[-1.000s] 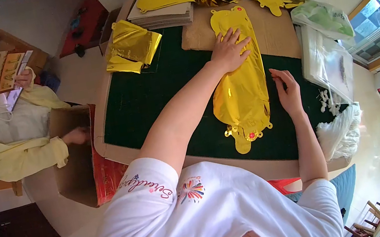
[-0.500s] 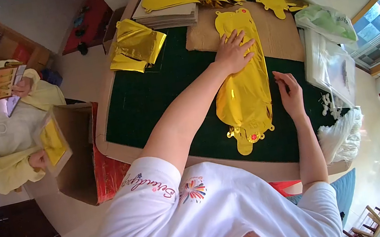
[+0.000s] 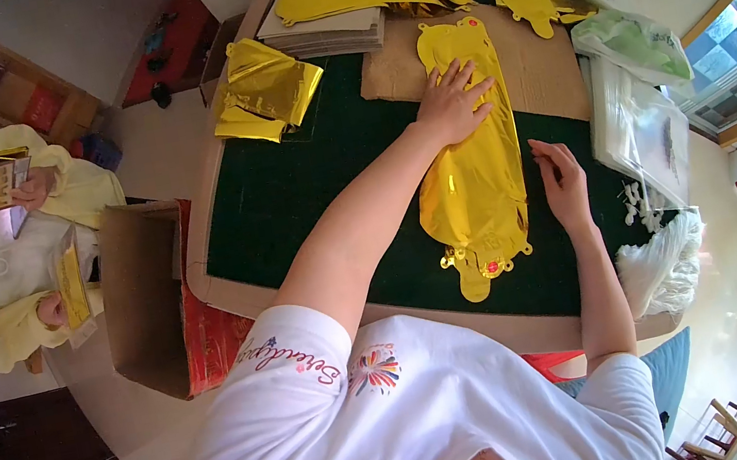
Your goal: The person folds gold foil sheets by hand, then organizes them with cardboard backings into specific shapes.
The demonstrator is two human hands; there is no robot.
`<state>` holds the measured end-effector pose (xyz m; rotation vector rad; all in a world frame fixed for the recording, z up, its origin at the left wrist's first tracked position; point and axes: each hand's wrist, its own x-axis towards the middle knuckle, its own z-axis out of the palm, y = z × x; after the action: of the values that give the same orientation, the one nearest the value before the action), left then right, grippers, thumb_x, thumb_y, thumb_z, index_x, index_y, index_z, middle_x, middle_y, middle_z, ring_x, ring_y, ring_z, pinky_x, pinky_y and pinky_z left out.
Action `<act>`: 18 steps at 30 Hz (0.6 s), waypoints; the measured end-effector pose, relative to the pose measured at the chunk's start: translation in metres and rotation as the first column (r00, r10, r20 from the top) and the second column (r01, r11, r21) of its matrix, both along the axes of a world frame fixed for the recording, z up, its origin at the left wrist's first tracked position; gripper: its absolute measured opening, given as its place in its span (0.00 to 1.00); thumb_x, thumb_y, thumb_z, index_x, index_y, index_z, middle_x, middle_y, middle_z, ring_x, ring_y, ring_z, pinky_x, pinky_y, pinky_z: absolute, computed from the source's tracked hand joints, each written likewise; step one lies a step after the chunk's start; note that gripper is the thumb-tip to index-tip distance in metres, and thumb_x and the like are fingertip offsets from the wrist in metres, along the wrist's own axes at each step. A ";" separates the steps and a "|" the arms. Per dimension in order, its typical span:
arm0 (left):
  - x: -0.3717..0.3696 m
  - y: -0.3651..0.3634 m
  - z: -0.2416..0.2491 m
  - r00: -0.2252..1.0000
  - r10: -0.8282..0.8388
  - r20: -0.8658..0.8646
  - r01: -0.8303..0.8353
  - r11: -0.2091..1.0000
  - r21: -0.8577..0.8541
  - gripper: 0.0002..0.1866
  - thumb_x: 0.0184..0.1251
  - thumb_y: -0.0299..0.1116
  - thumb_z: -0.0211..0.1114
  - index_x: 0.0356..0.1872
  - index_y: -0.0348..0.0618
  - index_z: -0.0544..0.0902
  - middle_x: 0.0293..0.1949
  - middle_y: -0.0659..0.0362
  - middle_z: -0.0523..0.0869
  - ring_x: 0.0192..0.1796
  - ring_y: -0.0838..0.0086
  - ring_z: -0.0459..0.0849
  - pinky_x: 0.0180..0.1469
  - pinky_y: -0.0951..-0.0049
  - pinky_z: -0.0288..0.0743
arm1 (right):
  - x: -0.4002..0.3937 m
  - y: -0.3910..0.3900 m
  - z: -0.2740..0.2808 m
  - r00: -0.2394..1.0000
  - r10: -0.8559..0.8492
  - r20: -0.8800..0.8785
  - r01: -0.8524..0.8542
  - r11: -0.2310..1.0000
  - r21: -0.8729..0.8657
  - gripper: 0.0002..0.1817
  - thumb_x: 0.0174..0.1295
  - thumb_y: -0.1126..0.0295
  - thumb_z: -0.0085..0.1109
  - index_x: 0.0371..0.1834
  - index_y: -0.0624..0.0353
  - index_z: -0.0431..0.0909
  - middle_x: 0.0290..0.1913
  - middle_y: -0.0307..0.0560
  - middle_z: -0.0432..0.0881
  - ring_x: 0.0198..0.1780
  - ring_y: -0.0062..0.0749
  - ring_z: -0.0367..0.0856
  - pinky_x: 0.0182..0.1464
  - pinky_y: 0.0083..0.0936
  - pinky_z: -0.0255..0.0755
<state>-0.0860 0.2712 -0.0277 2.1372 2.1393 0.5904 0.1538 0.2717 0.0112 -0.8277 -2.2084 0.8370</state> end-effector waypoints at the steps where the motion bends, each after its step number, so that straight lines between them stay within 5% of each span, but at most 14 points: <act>1: 0.000 0.000 0.000 1.000 -0.001 0.000 0.001 1.000 0.000 0.27 0.71 0.52 0.48 0.69 0.62 0.65 0.73 0.53 0.56 0.75 0.57 0.51 0.73 0.49 0.43 | 0.000 0.000 0.000 1.000 -0.003 0.008 0.003 1.000 0.001 0.16 0.61 0.86 0.49 0.51 0.63 0.77 0.41 0.49 0.78 0.43 0.34 0.79 0.46 0.22 0.72; 18: 0.003 -0.004 0.005 1.000 0.013 -0.019 -0.013 1.000 -0.022 0.27 0.71 0.53 0.47 0.69 0.63 0.64 0.73 0.54 0.55 0.75 0.58 0.50 0.73 0.50 0.42 | 0.003 0.000 -0.001 1.000 0.003 -0.007 -0.003 1.000 0.013 0.15 0.61 0.86 0.49 0.50 0.64 0.78 0.41 0.48 0.79 0.44 0.32 0.79 0.47 0.20 0.72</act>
<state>-0.0834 0.2677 -0.0225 2.1274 2.1603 0.5470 0.1566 0.2715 0.0102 -0.8138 -2.2073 0.8254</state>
